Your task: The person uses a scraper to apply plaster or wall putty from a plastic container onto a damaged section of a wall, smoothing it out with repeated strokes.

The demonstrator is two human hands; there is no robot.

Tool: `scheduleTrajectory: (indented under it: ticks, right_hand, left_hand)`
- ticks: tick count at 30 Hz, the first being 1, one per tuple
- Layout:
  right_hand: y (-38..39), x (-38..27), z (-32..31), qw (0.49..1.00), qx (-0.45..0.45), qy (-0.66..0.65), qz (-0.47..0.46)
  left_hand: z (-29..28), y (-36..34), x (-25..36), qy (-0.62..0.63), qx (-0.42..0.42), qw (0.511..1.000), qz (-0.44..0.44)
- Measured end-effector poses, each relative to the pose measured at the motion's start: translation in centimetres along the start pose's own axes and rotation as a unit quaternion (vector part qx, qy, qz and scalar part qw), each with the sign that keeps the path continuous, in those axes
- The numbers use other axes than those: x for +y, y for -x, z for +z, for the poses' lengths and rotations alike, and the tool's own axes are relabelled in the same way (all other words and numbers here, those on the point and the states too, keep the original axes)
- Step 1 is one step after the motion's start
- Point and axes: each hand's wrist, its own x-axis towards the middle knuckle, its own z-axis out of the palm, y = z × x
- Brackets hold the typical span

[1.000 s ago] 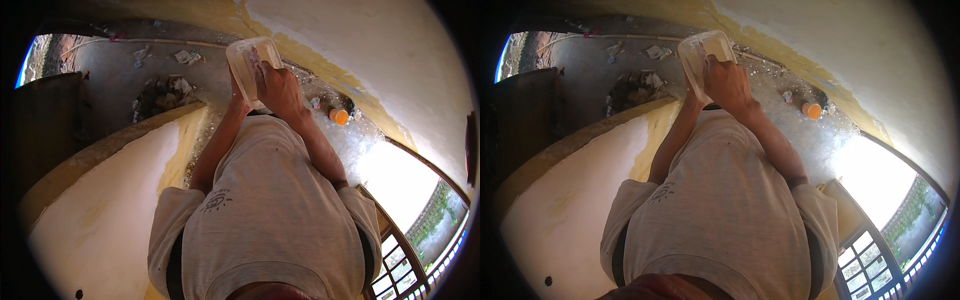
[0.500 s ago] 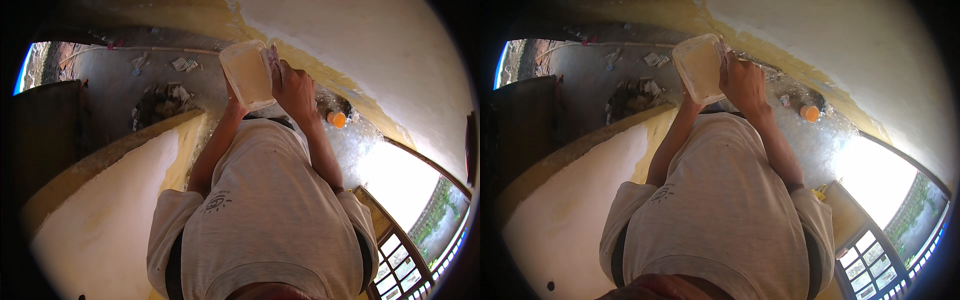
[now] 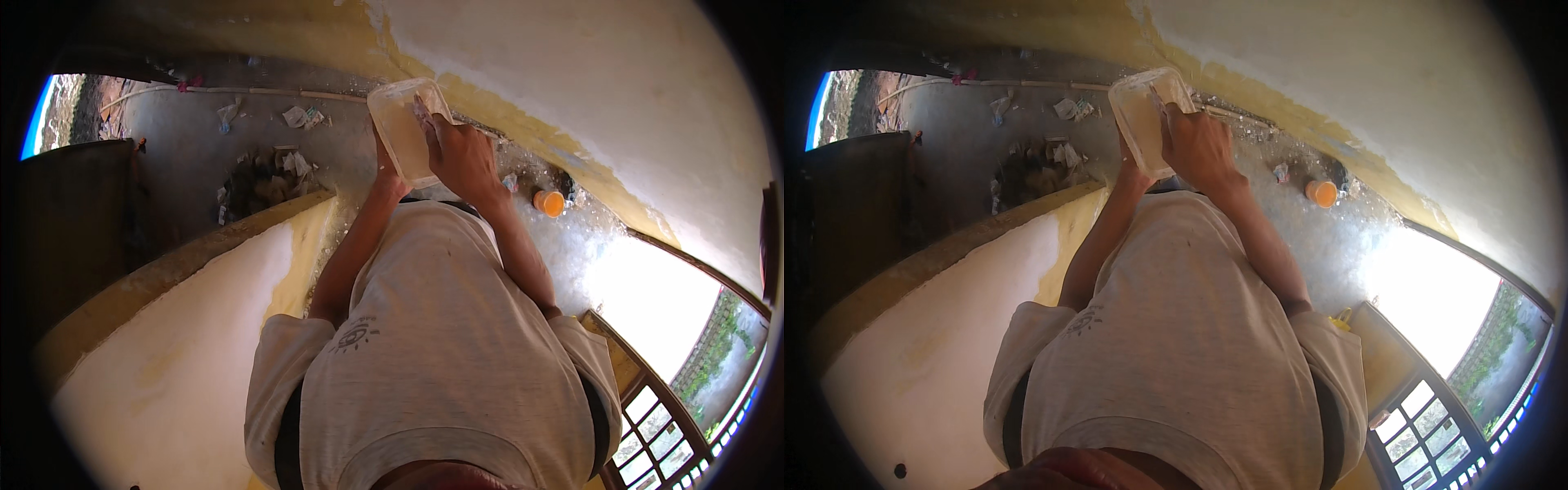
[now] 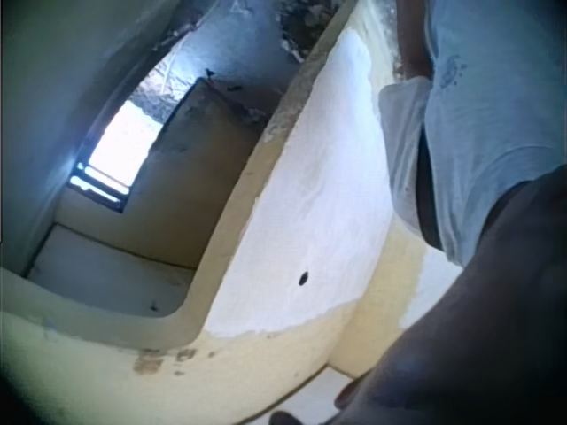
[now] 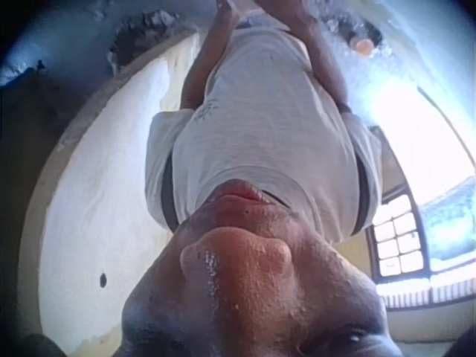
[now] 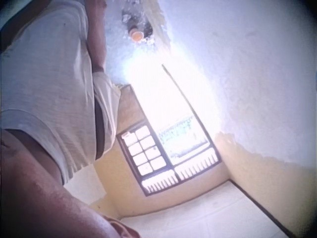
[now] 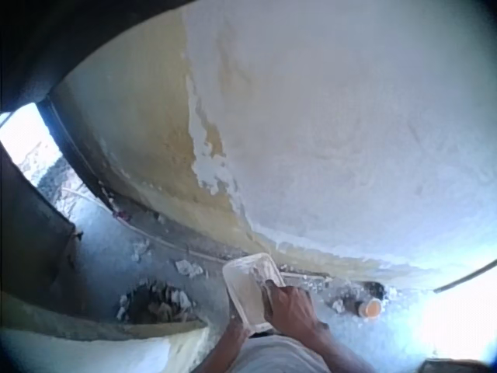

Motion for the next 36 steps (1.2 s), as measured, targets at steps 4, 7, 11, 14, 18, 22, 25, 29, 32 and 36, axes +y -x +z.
scheduleTrajectory:
  ticks: [4,7,11,14,18,22,25,29,32,36]
  right_hand:
    - [0.7,0.2,0.6,1.000,0.011,0.004,0.004]
    - [0.4,0.1,0.4,0.999,0.024,-0.003,-0.022]
    - [0.6,-0.1,1.5,0.999,0.031,-0.025,-0.007]
    - [-0.3,-0.5,1.5,0.998,-0.043,-0.023,0.033]
    - [-1.3,-1.4,-0.5,0.992,0.046,-0.114,0.035]
    - [-1.6,2.9,2.2,0.923,0.086,-0.353,0.127]
    - [-1.9,1.9,0.9,0.854,0.045,-0.483,0.189]
    - [-2.1,3.3,0.4,0.820,0.040,-0.536,0.197]
    - [-3.0,5.0,0.0,0.864,0.073,-0.466,0.173]
    - [-5.5,3.3,-2.8,0.924,0.108,-0.352,0.099]
  left_hand:
    - [0.1,0.3,0.1,-0.006,0.005,1.000,0.009]
    - [0.4,0.1,0.8,-0.028,0.042,0.999,-0.015]
    - [-0.2,-0.1,1.5,0.001,0.019,1.000,-0.015]
    - [-1.7,-0.8,1.8,0.002,-0.005,1.000,-0.014]
    - [-2.1,-1.0,2.5,0.016,0.029,0.999,-0.016]
    - [-2.0,-2.1,3.8,-0.014,-0.040,0.999,0.011]
    - [-0.3,-2.4,5.1,0.011,-0.043,0.999,-0.008]
    - [0.9,-4.1,5.3,0.034,-0.060,0.998,0.007]
    - [3.2,-5.9,5.1,0.051,-0.058,0.997,0.000]
    - [4.4,-8.1,5.2,0.015,-0.074,0.997,0.023]
